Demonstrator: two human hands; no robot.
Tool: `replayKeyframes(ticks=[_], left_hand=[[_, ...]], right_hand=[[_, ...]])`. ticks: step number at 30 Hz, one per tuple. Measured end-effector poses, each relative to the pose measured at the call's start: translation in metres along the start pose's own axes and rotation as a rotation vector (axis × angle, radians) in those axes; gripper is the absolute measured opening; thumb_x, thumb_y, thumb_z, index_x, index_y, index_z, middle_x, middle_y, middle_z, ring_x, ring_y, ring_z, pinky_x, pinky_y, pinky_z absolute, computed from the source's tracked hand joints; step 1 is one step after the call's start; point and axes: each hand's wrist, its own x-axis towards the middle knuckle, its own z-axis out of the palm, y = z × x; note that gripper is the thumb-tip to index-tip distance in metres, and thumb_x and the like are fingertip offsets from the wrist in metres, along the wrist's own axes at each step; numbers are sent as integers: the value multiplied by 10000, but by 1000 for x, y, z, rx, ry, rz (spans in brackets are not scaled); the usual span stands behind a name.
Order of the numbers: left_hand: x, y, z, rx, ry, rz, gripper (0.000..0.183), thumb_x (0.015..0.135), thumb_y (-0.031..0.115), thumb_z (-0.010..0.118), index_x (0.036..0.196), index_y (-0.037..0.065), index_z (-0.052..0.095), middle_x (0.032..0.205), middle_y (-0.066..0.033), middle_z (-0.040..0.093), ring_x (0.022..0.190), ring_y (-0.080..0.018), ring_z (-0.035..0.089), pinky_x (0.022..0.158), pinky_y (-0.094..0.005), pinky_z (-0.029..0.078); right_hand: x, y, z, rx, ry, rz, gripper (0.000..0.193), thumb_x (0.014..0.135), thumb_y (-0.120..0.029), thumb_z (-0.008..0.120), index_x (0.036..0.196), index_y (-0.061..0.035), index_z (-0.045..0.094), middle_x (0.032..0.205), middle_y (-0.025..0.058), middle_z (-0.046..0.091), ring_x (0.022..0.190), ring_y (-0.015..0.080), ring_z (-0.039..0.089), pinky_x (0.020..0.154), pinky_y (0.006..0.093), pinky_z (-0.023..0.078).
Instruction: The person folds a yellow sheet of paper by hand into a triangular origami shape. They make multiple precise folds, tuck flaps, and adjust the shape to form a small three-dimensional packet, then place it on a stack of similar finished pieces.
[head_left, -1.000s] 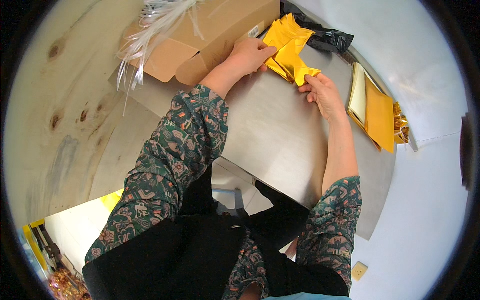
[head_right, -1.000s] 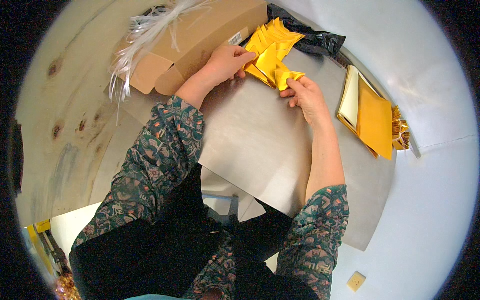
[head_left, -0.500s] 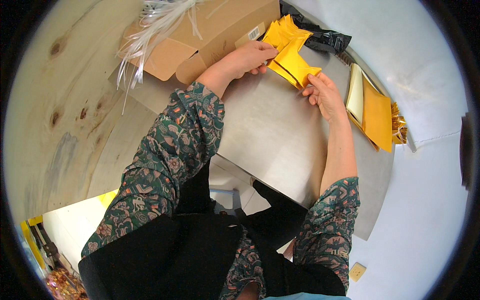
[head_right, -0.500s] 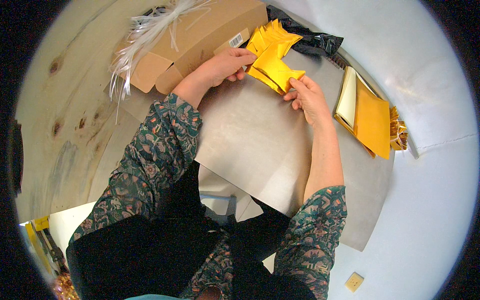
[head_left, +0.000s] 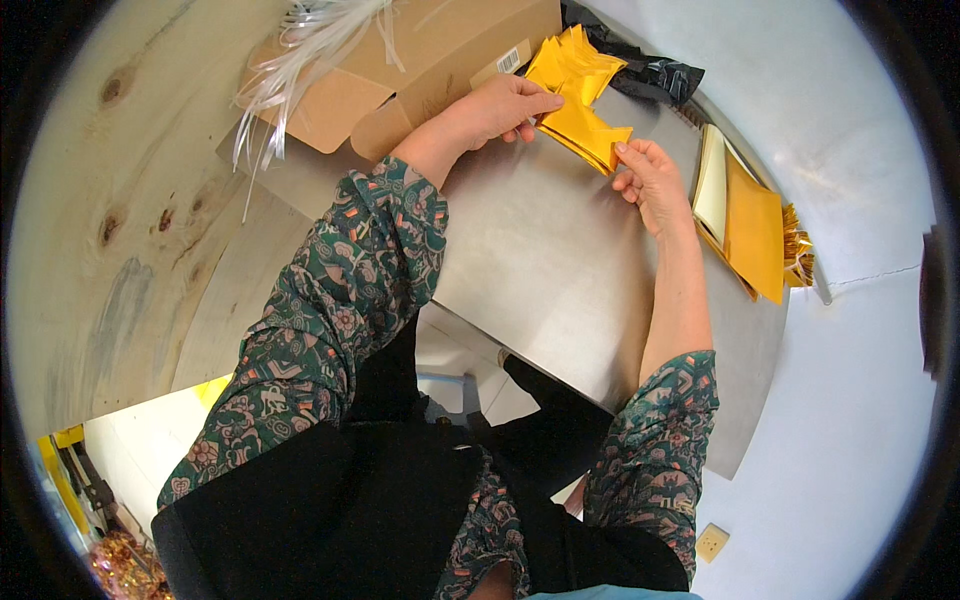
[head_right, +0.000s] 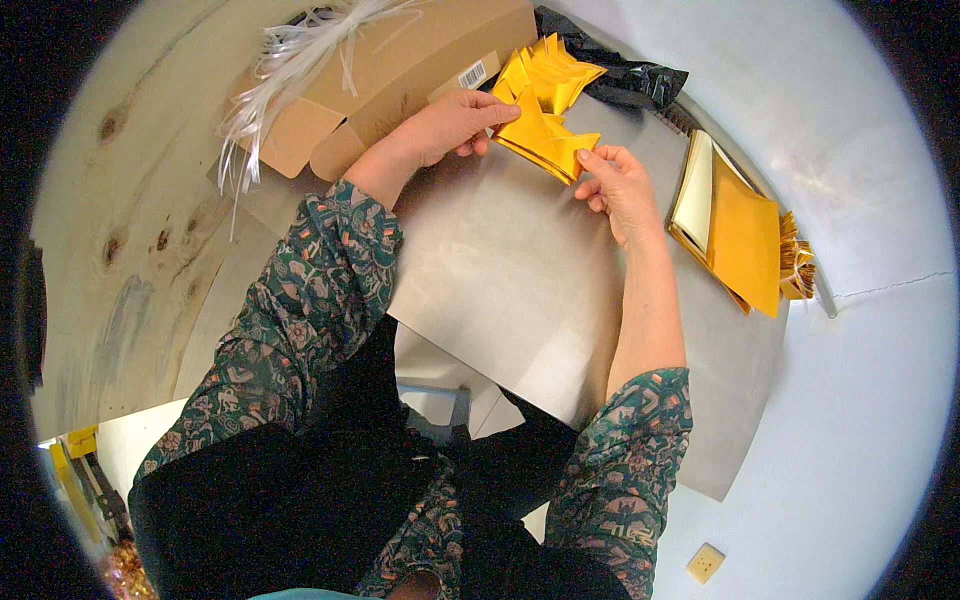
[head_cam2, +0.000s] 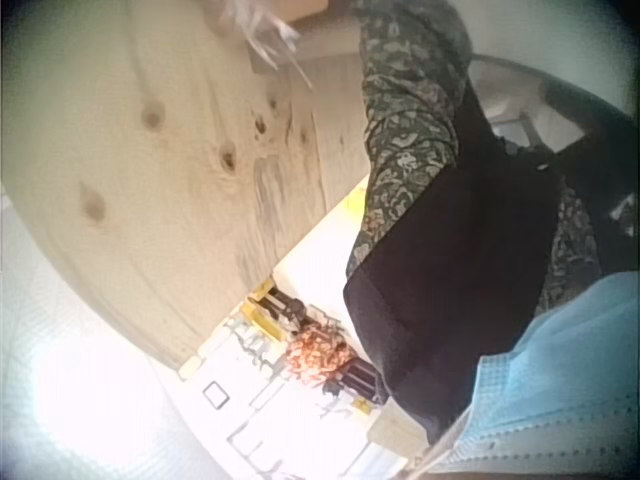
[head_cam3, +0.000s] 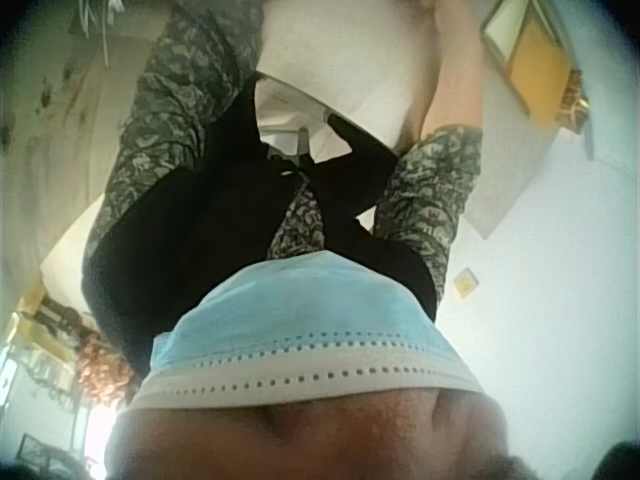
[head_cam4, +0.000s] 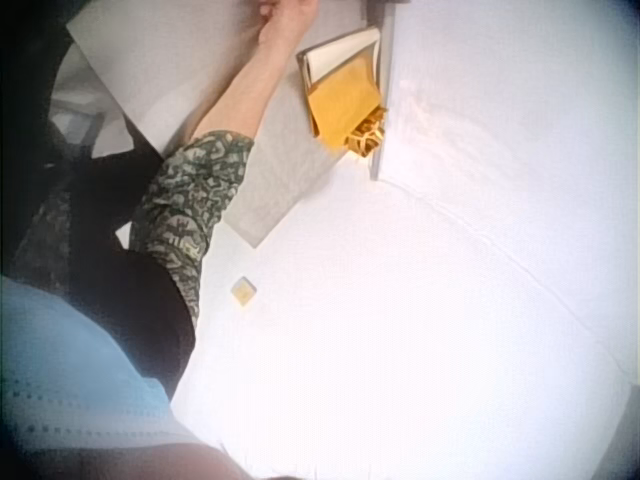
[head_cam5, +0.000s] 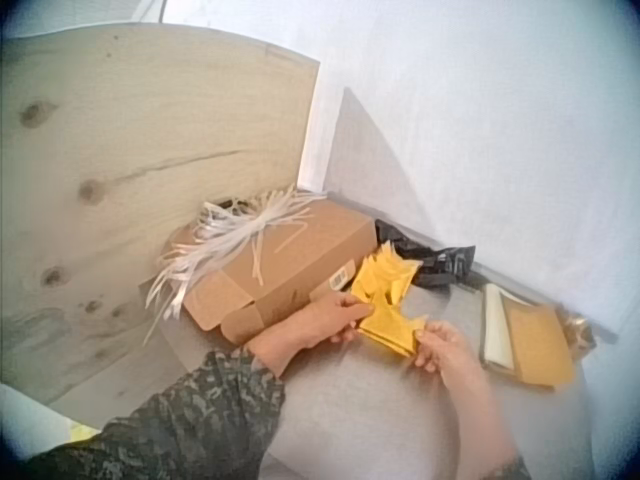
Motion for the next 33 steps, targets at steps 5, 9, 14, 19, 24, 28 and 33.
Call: replayKeyframes(ticks=[5, 9, 14, 19, 24, 28, 33], left_hand=[[0, -3, -4, -4, -24, 4, 303, 957, 363, 643, 934, 64, 692, 733, 53, 605, 517, -26, 512, 442, -183, 384], [-3, -3, -3, -8, -21, 16, 292, 958, 355, 642, 923, 70, 693, 709, 52, 599, 522, -28, 511, 468, -186, 397], [-5, -4, -1, -12, -36, 41, 289, 969, 341, 632, 948, 58, 689, 649, 44, 585, 543, -31, 512, 482, -186, 399], [-4, -4, 2, -4, -20, 36, 283, 971, 335, 631, 952, 59, 687, 657, 43, 594, 546, -33, 518, 487, -184, 404], [-3, -3, 3, 3, -33, 21, 274, 965, 324, 642, 970, 54, 687, 677, 41, 611, 548, -30, 528, 492, -176, 408], [-5, -1, 6, 17, 13, 31, 264, 942, 310, 673, 1013, 57, 699, 708, 41, 632, 527, -20, 509, 461, -173, 383], [-10, 3, 2, 40, 23, 14, 257, 909, 288, 710, 1032, 62, 713, 763, 30, 670, 449, -8, 427, 392, -183, 304]], right_hand=[[-4, -2, 0, 19, -2, 3, 318, 877, -286, 763, 1034, -89, 570, 854, 8, 622, 606, 77, 599, 473, 187, 371], [-6, -3, 0, 29, -30, 10, 326, 869, -285, 772, 1030, -87, 568, 848, 10, 623, 625, 77, 603, 484, 188, 368], [-5, 0, -3, 12, -42, 20, 315, 869, -283, 772, 1017, -92, 570, 852, 12, 626, 649, 75, 603, 498, 191, 370], [-3, 2, -8, 8, -64, -12, 294, 871, -267, 768, 997, -94, 566, 839, 10, 628, 647, 73, 599, 503, 193, 372], [-2, 4, -12, -16, -70, -33, 270, 877, -247, 756, 991, -92, 567, 803, 9, 627, 649, 72, 599, 503, 196, 374], [0, 6, -15, -53, -70, -54, 262, 879, -228, 749, 999, -88, 563, 798, 11, 629, 646, 72, 604, 501, 196, 374], [0, 4, -13, -48, -63, -35, 253, 888, -196, 733, 1022, -80, 552, 799, 12, 631, 635, 72, 604, 499, 193, 369]])
